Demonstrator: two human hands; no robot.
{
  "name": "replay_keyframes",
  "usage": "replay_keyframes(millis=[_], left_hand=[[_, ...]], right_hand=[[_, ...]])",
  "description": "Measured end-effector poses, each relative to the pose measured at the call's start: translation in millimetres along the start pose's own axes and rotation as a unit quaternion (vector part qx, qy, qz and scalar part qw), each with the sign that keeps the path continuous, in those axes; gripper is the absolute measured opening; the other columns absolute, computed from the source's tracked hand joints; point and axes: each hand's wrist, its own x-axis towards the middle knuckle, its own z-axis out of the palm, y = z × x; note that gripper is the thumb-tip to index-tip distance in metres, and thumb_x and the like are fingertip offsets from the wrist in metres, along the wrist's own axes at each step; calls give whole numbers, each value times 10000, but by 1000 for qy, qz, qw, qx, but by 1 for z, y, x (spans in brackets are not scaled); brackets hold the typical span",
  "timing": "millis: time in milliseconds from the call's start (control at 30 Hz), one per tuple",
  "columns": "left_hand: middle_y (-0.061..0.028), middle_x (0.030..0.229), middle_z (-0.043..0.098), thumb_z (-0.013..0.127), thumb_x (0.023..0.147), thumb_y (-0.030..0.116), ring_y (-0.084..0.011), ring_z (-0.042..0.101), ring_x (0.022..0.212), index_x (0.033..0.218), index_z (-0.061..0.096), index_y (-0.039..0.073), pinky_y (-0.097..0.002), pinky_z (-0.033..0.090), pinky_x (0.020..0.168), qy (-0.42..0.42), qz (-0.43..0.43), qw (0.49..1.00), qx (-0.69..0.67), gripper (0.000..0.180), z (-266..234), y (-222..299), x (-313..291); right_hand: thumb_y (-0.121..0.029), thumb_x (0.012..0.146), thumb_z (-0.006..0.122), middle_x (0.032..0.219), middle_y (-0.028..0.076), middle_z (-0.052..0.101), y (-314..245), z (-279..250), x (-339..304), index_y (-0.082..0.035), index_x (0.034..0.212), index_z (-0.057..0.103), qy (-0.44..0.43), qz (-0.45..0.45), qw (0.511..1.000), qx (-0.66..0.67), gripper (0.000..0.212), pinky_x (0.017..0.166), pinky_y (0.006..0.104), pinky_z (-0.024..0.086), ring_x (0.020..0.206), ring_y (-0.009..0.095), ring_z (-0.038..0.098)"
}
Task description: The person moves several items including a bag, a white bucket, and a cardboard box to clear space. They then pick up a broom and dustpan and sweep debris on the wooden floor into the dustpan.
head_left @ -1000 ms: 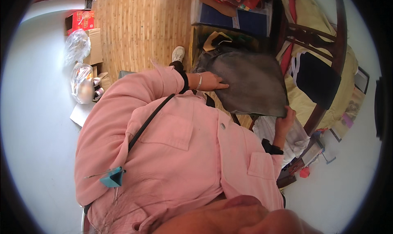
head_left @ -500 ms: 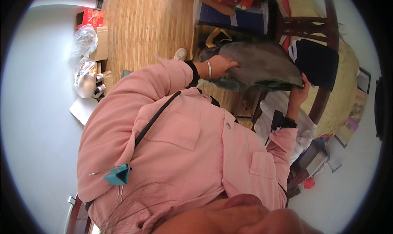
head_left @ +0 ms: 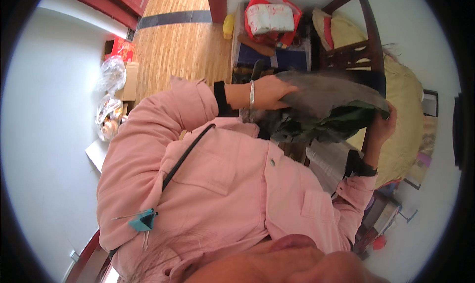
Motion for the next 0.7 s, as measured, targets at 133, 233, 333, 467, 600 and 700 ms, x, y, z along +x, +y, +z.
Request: replay_keyframes(millis=[133, 233, 333, 467, 600, 700], left_hand=[[-148, 874, 589, 677, 651, 173, -338, 573, 794, 1094, 489, 43, -412, 458, 673, -26, 12, 999, 26, 498, -31, -4, 17], [-129, 831, 583, 668, 633, 158, -319, 576, 789, 1051, 499, 40, -398, 462, 666, 40, 112, 993, 11, 466, -55, 3, 39], [-104, 800, 575, 651, 621, 147, -295, 580, 778, 1028, 499, 47, -381, 467, 660, 5, 131, 991, 1, 446, -70, 11, 56], [-82, 789, 566, 633, 636, 151, -264, 587, 753, 1001, 496, 58, -361, 478, 629, -3, 154, 987, 35, 401, -71, -5, 68], [-65, 811, 558, 642, 641, 176, -250, 587, 755, 989, 497, 66, -346, 482, 607, -10, 151, 987, 60, 393, -52, -40, 71], [-61, 826, 551, 657, 637, 213, -246, 586, 770, 993, 498, 71, -342, 482, 603, -21, 146, 988, 52, 414, -39, -58, 75]], right_hand=[[30, 717, 607, 949, 79, 620, -1, -8, 23, -41, 999, 589, 5, 68, 995, 72, 292, 764, 276, 453, 864, 163, 582], [6, 747, 605, 949, 73, 624, 5, -32, 49, -35, 1021, 587, 45, -16, 998, 28, 278, 768, 266, 453, 865, 152, 583], [-14, 758, 615, 952, 66, 627, 7, -51, 70, -35, 1037, 580, 51, 4, 998, 46, 282, 769, 266, 454, 874, 145, 584], [-34, 757, 630, 948, 66, 634, 2, -55, 75, -40, 1046, 572, 39, 0, 998, -54, 295, 770, 267, 456, 870, 147, 590], [-54, 754, 638, 964, 74, 636, -2, -25, 61, -50, 1041, 573, -1, 73, 992, -98, 294, 761, 276, 460, 866, 167, 597], [-64, 716, 664, 986, 80, 609, -2, 3, 51, -63, 1066, 570, -7, 105, 986, -132, 363, 764, 298, 458, 888, 202, 584]])
